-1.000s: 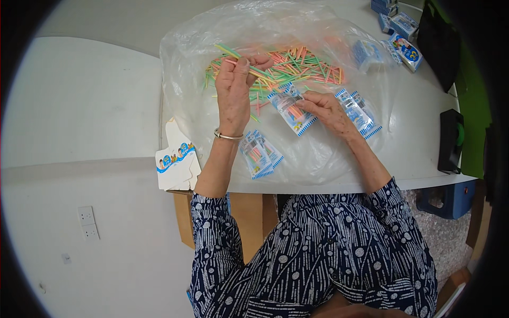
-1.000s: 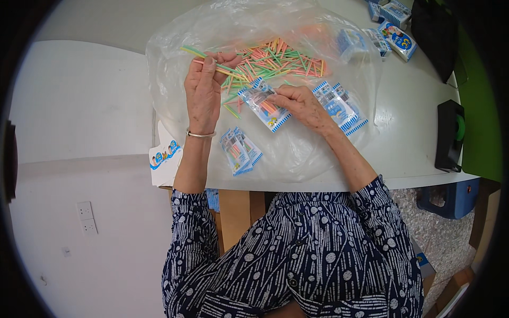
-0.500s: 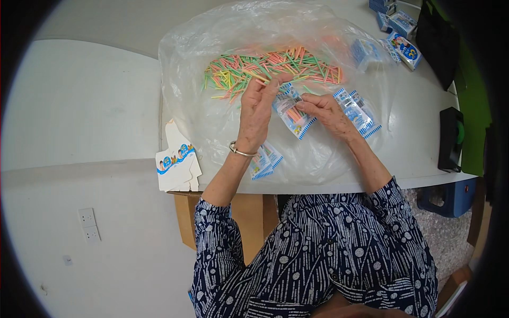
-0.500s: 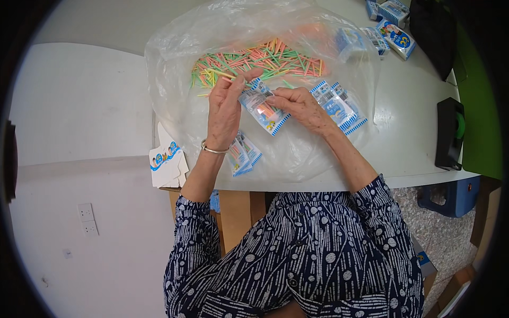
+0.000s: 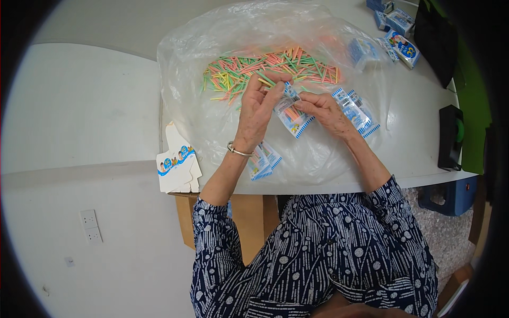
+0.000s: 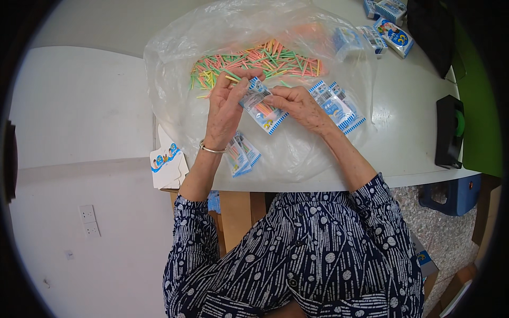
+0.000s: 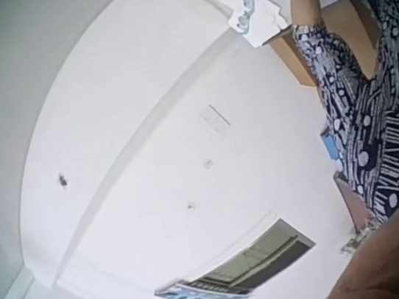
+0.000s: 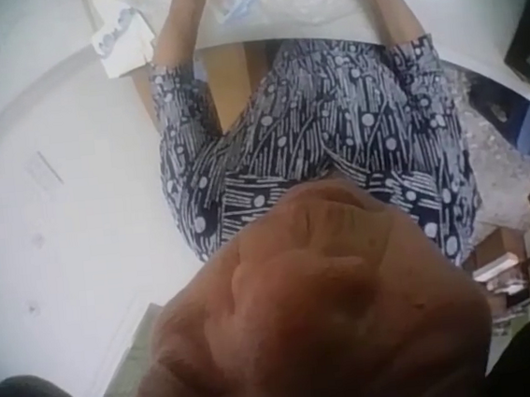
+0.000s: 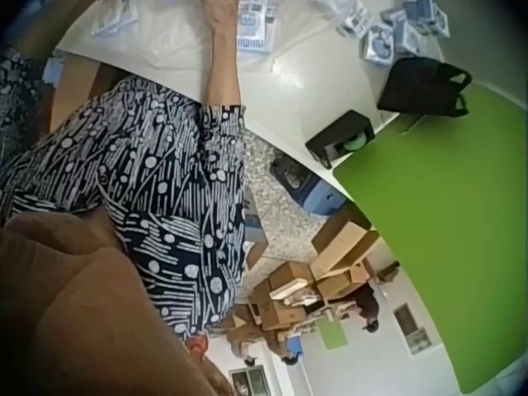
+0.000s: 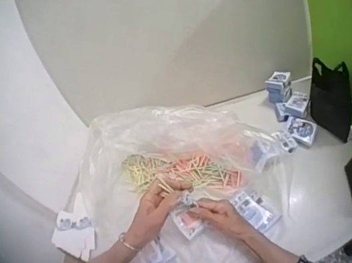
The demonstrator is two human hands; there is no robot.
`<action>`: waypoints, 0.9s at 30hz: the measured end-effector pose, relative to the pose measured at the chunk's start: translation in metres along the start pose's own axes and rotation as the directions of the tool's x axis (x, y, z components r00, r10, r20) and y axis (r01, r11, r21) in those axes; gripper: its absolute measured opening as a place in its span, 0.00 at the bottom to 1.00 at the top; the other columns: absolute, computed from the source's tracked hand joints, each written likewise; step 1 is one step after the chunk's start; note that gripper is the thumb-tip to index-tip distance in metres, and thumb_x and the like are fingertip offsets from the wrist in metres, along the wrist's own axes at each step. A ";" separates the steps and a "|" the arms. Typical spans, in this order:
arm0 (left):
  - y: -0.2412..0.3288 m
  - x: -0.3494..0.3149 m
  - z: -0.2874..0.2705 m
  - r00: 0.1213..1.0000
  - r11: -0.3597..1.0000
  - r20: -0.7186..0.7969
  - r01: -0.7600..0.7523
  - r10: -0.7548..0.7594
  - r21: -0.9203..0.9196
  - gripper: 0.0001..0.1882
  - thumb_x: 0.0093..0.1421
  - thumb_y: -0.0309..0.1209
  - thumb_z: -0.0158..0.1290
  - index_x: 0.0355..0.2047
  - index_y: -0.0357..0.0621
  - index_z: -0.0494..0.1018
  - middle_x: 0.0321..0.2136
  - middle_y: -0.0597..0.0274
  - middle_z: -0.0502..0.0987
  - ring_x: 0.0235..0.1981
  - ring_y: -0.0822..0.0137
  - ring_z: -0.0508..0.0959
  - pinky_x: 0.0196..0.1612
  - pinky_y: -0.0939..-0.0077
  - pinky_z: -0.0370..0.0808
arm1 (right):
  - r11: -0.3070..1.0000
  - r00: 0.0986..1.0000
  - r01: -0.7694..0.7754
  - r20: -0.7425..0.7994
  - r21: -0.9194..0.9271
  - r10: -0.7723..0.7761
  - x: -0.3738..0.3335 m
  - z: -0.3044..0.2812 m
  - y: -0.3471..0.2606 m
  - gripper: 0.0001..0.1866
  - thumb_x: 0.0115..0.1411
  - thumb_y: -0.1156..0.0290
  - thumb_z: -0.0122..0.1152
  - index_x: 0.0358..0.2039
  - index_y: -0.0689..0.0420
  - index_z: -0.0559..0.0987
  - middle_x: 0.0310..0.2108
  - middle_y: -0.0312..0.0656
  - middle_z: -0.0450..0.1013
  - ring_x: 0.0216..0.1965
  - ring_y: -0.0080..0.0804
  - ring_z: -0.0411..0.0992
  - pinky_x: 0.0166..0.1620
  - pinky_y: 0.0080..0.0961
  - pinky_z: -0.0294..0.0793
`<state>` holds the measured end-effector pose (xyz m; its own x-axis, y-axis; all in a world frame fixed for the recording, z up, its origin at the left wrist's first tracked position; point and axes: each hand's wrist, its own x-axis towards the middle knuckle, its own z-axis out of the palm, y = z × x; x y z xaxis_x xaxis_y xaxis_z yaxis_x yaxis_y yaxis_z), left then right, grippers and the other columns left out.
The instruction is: Placing small colorful items into individual plastic packets and then into a larger box.
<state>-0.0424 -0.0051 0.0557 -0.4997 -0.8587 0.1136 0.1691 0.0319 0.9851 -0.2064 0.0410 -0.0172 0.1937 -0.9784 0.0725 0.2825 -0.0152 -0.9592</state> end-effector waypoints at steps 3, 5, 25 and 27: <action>0.003 0.000 0.001 0.999 0.991 0.021 -0.040 0.038 0.130 0.12 0.62 0.32 0.51 0.45 0.42 0.68 0.45 0.61 0.73 0.44 0.74 0.72 0.48 0.77 0.69 | 1.000 1.000 -0.004 -0.020 0.004 0.005 0.000 0.003 -0.003 0.15 0.63 0.64 0.54 0.38 0.63 0.79 0.27 0.28 0.70 0.32 0.13 0.63 0.36 0.15 0.62; 0.004 0.001 -0.009 0.995 0.930 0.089 -0.081 0.053 0.358 0.16 0.61 0.34 0.53 0.47 0.42 0.67 0.45 0.58 0.73 0.46 0.71 0.72 0.48 0.74 0.69 | 1.000 1.000 0.003 -0.013 -0.006 -0.003 0.000 0.001 -0.001 0.14 0.64 0.63 0.54 0.38 0.63 0.79 0.27 0.28 0.70 0.32 0.13 0.63 0.35 0.15 0.62; 0.015 0.011 -0.020 0.991 0.926 0.117 0.016 -0.064 0.378 0.22 0.61 0.26 0.52 0.56 0.40 0.63 0.50 0.61 0.71 0.52 0.65 0.71 0.54 0.69 0.69 | 0.999 0.999 0.028 -0.035 -0.046 -0.029 0.001 -0.004 -0.003 0.16 0.63 0.66 0.55 0.44 0.64 0.78 0.32 0.32 0.74 0.34 0.14 0.67 0.38 0.14 0.66; 0.016 0.012 -0.021 0.977 0.828 0.174 0.006 -0.124 0.561 0.21 0.61 0.24 0.50 0.55 0.40 0.63 0.50 0.58 0.71 0.51 0.66 0.71 0.54 0.70 0.69 | 1.000 0.999 0.015 -0.037 0.010 -0.015 0.000 -0.002 -0.002 0.16 0.63 0.66 0.55 0.44 0.65 0.78 0.33 0.32 0.75 0.34 0.13 0.67 0.38 0.13 0.67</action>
<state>-0.0277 -0.0258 0.0698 -0.6566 -0.7542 0.0110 -0.3394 0.3084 0.8886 -0.2089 0.0407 -0.0159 0.1551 -0.9849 0.0765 0.2944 -0.0278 -0.9553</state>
